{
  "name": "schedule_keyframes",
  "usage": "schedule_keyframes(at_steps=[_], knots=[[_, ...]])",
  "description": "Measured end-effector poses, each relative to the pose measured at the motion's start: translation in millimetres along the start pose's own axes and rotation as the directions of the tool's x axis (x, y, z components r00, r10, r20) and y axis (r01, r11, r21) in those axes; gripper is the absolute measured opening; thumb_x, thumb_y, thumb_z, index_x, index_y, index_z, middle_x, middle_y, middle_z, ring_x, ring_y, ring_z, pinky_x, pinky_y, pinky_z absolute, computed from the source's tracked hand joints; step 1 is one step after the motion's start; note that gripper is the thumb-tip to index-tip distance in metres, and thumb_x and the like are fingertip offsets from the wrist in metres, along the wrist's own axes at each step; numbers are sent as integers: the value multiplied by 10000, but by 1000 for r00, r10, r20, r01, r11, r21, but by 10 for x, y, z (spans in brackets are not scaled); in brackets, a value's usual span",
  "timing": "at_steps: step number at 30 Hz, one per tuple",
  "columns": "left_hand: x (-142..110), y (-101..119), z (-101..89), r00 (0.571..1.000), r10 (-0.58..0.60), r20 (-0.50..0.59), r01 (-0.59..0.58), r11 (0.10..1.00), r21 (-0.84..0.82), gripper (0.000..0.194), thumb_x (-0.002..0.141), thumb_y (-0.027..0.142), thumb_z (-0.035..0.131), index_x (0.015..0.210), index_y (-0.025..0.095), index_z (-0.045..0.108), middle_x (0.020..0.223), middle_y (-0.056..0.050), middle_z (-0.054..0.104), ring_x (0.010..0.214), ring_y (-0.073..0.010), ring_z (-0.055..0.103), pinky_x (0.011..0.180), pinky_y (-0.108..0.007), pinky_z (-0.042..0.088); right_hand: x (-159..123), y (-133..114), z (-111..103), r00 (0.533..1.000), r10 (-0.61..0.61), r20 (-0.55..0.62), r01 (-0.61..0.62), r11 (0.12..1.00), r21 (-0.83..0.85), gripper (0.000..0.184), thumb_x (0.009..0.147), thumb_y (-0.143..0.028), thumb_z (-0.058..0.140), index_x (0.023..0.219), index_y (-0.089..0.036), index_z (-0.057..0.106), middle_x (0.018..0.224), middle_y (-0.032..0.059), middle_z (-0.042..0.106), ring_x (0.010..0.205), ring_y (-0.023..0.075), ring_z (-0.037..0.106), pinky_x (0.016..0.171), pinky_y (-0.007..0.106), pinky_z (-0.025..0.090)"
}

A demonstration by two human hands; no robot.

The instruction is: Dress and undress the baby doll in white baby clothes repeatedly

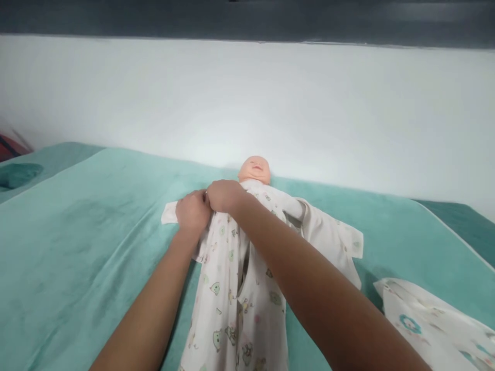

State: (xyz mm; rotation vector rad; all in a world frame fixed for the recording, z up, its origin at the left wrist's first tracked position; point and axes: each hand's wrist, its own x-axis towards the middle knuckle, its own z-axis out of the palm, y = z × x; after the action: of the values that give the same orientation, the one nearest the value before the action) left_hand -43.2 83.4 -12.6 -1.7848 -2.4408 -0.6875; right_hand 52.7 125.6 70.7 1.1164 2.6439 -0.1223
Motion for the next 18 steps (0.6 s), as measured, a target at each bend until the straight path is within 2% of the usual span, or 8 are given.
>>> schedule_keyframes(at_steps=[3, 6, 10, 13, 16, 18], knots=[[9, -13, 34, 1000, 13, -8, -13, 999, 29, 370, 944, 247, 328, 885, 201, 690, 939, -116, 723, 965, -286, 648, 825, -399, 394, 93, 27, 11, 999, -4, 48, 4, 1000, -5, 192, 843, -210, 534, 924, -196, 707, 881, 75, 724, 771, 219, 666, 647, 296, 447], [7, -4, 32, 1000, 9, -6, -9, 1000, 26, 379, 951, 239, 315, 908, 196, 689, 949, -119, 720, 979, -284, 646, 833, -402, 398, 89, 57, -17, 999, -11, 53, 11, 1000, -9, 270, 855, -264, 552, 1082, -239, 696, 982, 65, 732, 839, 229, 670, 667, 304, 450], [-4, 22, -13, 998, -28, -47, 25, 998, -64, 414, 983, 283, 269, 979, 197, 674, 987, -112, 716, 995, -287, 644, 834, -402, 407, -28, 166, -113, 999, -16, 31, 16, 1000, 3, 442, 883, -384, 550, 1323, -352, 572, 1112, 44, 710, 912, 236, 664, 701, 317, 459], [-1, 15, -26, 995, -89, -54, 80, 987, -142, 412, 989, 313, 262, 1008, 214, 661, 1000, -108, 715, 983, -284, 649, 804, -391, 420, -179, 365, -181, 998, 60, -25, -60, 998, -13, 390, 877, -430, 566, 1262, -385, 615, 1065, 37, 714, 891, 242, 662, 732, 358, 464], [12, -10, -11, 989, -147, 20, 148, 976, -160, 372, 972, 288, 292, 969, 226, 659, 980, -107, 713, 938, -286, 657, 765, -388, 434, -343, 603, -218, 975, 181, -127, -187, 982, -38, 287, 861, -473, 588, 1098, -357, 700, 965, 41, 716, 902, 260, 651, 775, 402, 450], [13, -18, -1, 985, -152, 78, 162, 976, -143, 324, 932, 206, 334, 963, 227, 656, 983, -103, 708, 931, -280, 659, 783, -393, 442, -427, 697, -224, 962, 218, -163, -229, 972, -57, 297, 866, -494, 577, 1096, -350, 698, 992, 44, 707, 934, 262, 638, 794, 404, 438]])
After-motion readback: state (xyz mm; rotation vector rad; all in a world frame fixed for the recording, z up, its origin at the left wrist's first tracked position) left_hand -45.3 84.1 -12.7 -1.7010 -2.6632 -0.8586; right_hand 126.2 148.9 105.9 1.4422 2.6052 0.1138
